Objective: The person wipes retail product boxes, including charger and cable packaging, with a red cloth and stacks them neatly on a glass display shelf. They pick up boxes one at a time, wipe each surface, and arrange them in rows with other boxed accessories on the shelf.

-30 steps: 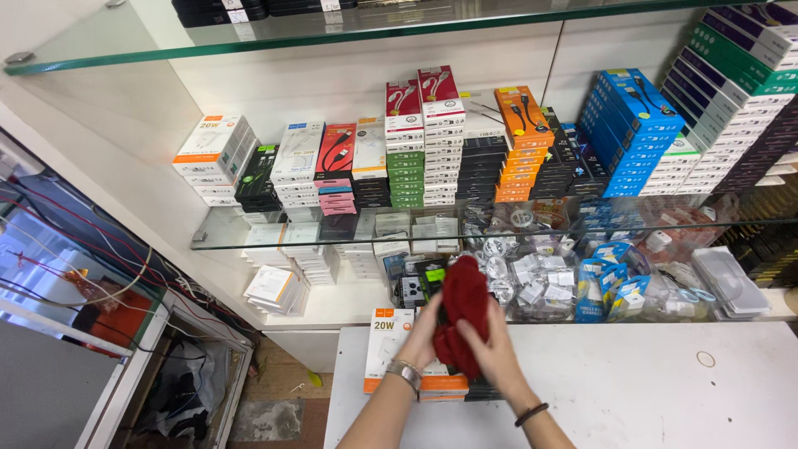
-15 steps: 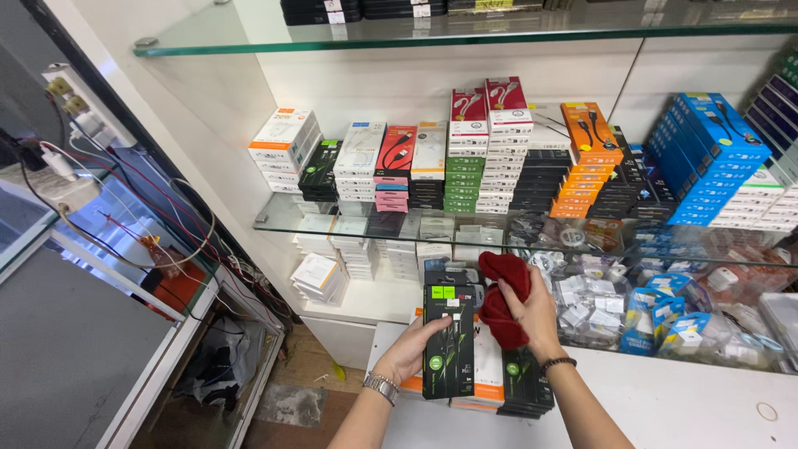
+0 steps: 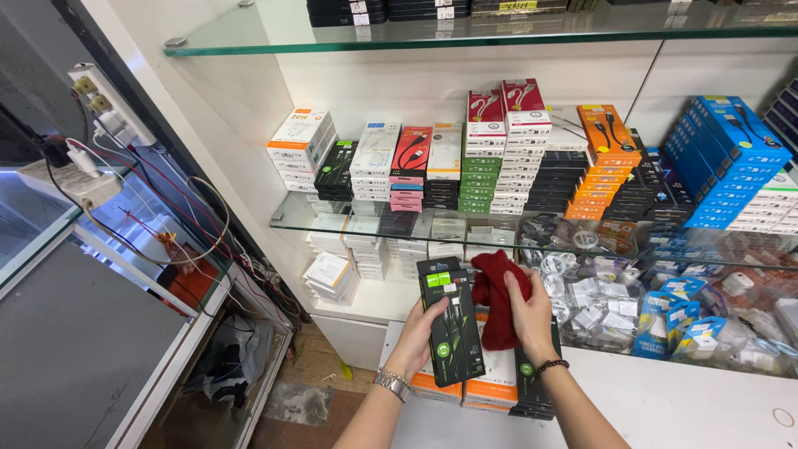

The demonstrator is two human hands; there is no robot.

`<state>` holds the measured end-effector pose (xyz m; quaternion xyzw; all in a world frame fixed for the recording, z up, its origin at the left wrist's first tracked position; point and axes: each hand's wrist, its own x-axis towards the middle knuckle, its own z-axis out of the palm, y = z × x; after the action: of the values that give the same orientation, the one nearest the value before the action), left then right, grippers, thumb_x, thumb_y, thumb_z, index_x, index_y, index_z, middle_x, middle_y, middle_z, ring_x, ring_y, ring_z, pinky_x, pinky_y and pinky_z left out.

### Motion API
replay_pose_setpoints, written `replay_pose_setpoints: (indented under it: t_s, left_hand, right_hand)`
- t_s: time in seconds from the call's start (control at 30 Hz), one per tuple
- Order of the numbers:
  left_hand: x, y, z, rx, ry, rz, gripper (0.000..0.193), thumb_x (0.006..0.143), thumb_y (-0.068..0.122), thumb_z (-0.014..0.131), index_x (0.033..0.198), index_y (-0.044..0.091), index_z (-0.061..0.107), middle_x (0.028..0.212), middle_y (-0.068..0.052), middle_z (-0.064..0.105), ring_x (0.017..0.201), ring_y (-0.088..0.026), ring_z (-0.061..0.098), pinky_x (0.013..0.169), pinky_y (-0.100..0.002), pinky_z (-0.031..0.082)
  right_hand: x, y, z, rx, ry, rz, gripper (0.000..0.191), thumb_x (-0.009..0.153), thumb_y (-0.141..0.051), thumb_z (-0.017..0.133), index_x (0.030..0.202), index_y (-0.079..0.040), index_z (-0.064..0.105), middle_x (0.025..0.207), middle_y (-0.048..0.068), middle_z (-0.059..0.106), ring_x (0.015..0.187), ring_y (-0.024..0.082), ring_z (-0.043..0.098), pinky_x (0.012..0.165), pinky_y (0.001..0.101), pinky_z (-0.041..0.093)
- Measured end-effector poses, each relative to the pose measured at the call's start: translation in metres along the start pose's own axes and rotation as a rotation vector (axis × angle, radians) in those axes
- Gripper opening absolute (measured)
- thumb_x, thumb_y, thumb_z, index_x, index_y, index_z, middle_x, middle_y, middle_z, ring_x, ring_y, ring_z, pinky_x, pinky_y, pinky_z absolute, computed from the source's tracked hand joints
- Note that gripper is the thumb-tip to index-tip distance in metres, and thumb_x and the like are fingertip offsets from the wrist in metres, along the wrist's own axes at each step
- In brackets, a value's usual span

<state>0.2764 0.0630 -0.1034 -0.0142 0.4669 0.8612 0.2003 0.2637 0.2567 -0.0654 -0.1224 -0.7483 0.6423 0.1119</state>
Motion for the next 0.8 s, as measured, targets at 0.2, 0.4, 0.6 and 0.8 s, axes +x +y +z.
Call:
replay_pose_setpoints:
  t_s: [0.2,0.4,0.6,0.8]
  left_hand:
    - [0.016,0.019,0.013,-0.091,0.14,0.158,0.056,0.103,0.05,0.049,0.14,0.009,0.058,0.133,-0.004,0.069,0.118,-0.014,0.067,0.1,-0.032,0.054]
    - [0.018,0.028,0.002,-0.227,0.324,0.196,0.058,0.1,0.052,0.048,0.134,0.006,0.059,0.124,-0.011,0.07,0.11,-0.023,0.068,0.096,-0.039,0.054]
    - [0.032,0.02,-0.017,-0.31,0.419,0.271,0.052,0.101,0.05,0.048,0.127,0.008,0.062,0.112,-0.007,0.073,0.098,-0.019,0.071,0.085,-0.035,0.059]
    - [0.042,0.051,-0.081,-0.173,0.691,0.439,0.047,0.106,0.044,0.048,0.118,0.0,0.059,0.103,-0.009,0.07,0.086,-0.017,0.069,0.072,-0.033,0.057]
  right_hand:
    - [-0.043,0.006,0.056,-0.301,-0.076,-0.495,0.051,0.097,-0.032,0.062,0.138,-0.004,0.054,0.148,0.022,0.048,0.135,0.039,0.049,0.111,0.0416,0.04]
    - [-0.071,0.018,0.06,-0.429,-0.261,-0.481,0.055,0.095,-0.03,0.065,0.136,0.004,0.049,0.151,0.026,0.036,0.14,0.043,0.034,0.112,0.0459,0.032]
    - [-0.062,0.044,0.054,-0.503,-0.273,-0.625,0.044,0.092,-0.028,0.064,0.127,-0.003,0.058,0.151,0.02,0.043,0.137,0.04,0.042,0.112,0.0431,0.038]
    - [-0.049,0.101,0.018,-0.817,-0.054,-0.989,0.048,0.078,-0.052,0.068,0.118,-0.027,0.061,0.149,0.019,0.044,0.135,0.043,0.042,0.103,0.0527,0.034]
